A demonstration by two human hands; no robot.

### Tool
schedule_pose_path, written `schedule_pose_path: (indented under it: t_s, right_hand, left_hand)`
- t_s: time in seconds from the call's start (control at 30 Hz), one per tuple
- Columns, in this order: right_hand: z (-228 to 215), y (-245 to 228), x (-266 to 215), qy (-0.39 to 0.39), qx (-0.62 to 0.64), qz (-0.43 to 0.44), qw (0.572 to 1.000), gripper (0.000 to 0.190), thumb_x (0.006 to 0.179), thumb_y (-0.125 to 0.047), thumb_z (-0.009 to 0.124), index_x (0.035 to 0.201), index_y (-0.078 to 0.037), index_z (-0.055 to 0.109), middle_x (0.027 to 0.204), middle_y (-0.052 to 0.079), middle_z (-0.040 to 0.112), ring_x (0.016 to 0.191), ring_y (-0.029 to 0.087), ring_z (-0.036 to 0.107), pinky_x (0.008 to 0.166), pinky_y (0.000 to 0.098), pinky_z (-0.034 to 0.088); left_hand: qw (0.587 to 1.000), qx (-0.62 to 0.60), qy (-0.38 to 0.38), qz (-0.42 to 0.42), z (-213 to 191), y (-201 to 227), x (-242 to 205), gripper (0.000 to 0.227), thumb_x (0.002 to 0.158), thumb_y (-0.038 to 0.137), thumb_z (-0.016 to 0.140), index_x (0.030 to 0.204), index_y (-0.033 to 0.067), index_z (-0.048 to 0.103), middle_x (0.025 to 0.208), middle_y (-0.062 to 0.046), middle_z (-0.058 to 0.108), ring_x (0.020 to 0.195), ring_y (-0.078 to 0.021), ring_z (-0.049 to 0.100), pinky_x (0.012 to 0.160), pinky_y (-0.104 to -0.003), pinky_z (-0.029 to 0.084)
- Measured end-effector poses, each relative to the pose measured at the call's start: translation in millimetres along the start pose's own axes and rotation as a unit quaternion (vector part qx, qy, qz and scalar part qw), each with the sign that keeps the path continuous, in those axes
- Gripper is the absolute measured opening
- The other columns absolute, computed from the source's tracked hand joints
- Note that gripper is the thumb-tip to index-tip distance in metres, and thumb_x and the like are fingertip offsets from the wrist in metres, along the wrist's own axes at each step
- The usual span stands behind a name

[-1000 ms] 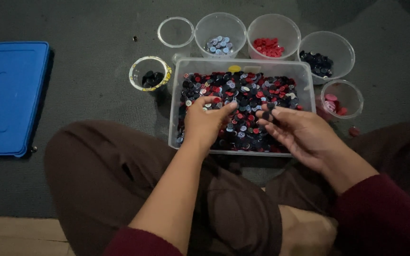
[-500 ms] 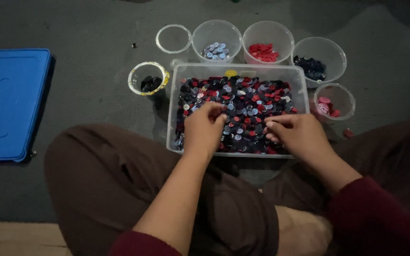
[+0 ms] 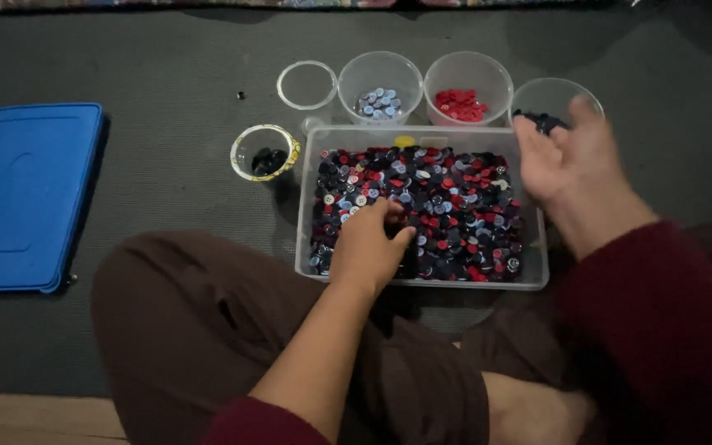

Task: Sorting various colored buttons from a large central container into smaller individual containers.

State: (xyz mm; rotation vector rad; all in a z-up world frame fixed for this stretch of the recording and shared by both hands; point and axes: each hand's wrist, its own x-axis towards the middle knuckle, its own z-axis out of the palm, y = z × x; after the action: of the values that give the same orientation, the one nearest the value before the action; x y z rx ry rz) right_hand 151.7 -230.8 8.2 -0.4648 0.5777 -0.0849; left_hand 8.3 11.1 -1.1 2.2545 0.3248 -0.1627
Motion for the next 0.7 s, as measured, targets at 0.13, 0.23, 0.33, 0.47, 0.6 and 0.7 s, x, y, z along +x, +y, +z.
schedule_pose_path:
  t_s: [0.13, 0.23, 0.33, 0.47, 0.6, 0.7]
  right_hand:
    - [9.3, 16.4, -38.2, -0.033, -0.103, -0.009, 0.994, 0.090, 0.100, -0.034, 0.054, 0.157, 0.011, 0.003, 0.162, 0.043, 0.016, 0.155, 0.043, 0.017, 0.126, 0.0470, 0.018]
    - [-8.9, 34.3, -62.1, -0.114, -0.235, -0.014, 0.965, 0.088, 0.108, -0.048, 0.045, 0.160, -0.009, -0.015, 0.170, 0.018, -0.015, 0.160, 0.033, -0.003, 0.129, 0.0572, 0.001]
    - [-14.7, 54.1, -100.2, -0.093, -0.328, -0.033, 0.940, 0.071, 0.110, -0.035, 0.042, 0.163, -0.011, 0.001, 0.172, 0.018, 0.002, 0.159, 0.036, 0.007, 0.128, 0.0573, 0.007]
    - [-64.1, 81.5, -88.7, -0.153, -0.757, -0.207, 0.601, 0.050, 0.094, -0.031, 0.065, 0.138, -0.009, 0.062, 0.137, 0.018, 0.060, 0.133, 0.038, 0.054, 0.112, 0.0476, 0.041]
    - [-87.6, 104.1, -81.6, -0.213, -0.855, -0.216, 0.421, 0.065, 0.077, -0.040, 0.084, 0.137, -0.024, 0.066, 0.144, 0.008, 0.053, 0.133, 0.033, 0.056, 0.109, 0.0437, 0.048]
    - [-64.5, 92.4, -94.8, -0.225, -0.872, -0.176, 0.398, 0.050, 0.074, -0.029, 0.087, 0.122, -0.032, 0.075, 0.123, 0.006, 0.069, 0.122, 0.032, 0.064, 0.105, 0.0440, 0.049]
  left_hand:
    - [1.000, 0.008, -0.014, -0.016, -4.1, 6.3, 0.3, 0.033, 0.084, 0.024, 0.076, 0.115, 0.0158, 0.071, 0.112, 0.003, 0.076, 0.101, -0.0175, 0.072, 0.088, -0.034, 0.055]
    - [0.996, 0.043, -0.076, -0.009, -9.5, 5.9, -0.5, 0.038, 0.092, 0.031, 0.072, 0.127, 0.0162, 0.067, 0.118, -0.006, 0.070, 0.126, -0.0321, 0.062, 0.102, -0.048, 0.053]
    - [0.996, 0.043, -0.074, 0.002, -8.8, 5.1, 0.7, 0.037, 0.092, 0.029, 0.071, 0.127, 0.0166, 0.067, 0.118, -0.007, 0.070, 0.125, -0.0334, 0.063, 0.101, -0.048, 0.053]
    - [0.993, 0.089, -0.077, 0.014, -6.6, 3.8, 3.6, 0.037, 0.092, 0.031, 0.072, 0.127, 0.0199, 0.066, 0.120, -0.008, 0.068, 0.125, -0.0348, 0.061, 0.101, -0.048, 0.054]
    - [0.982, 0.143, -0.119, 0.019, -3.7, -1.8, 5.8, 0.044, 0.086, 0.030, 0.078, 0.129, 0.0279, 0.067, 0.124, -0.004, 0.066, 0.128, -0.0332, 0.059, 0.102, -0.050, 0.054]
    - [0.989, 0.098, -0.111, -0.026, 2.1, -13.5, 12.0, 0.023, 0.090, 0.027, 0.072, 0.113, 0.0299, 0.075, 0.109, 0.000, 0.075, 0.116, -0.0299, 0.069, 0.096, -0.046, 0.058]
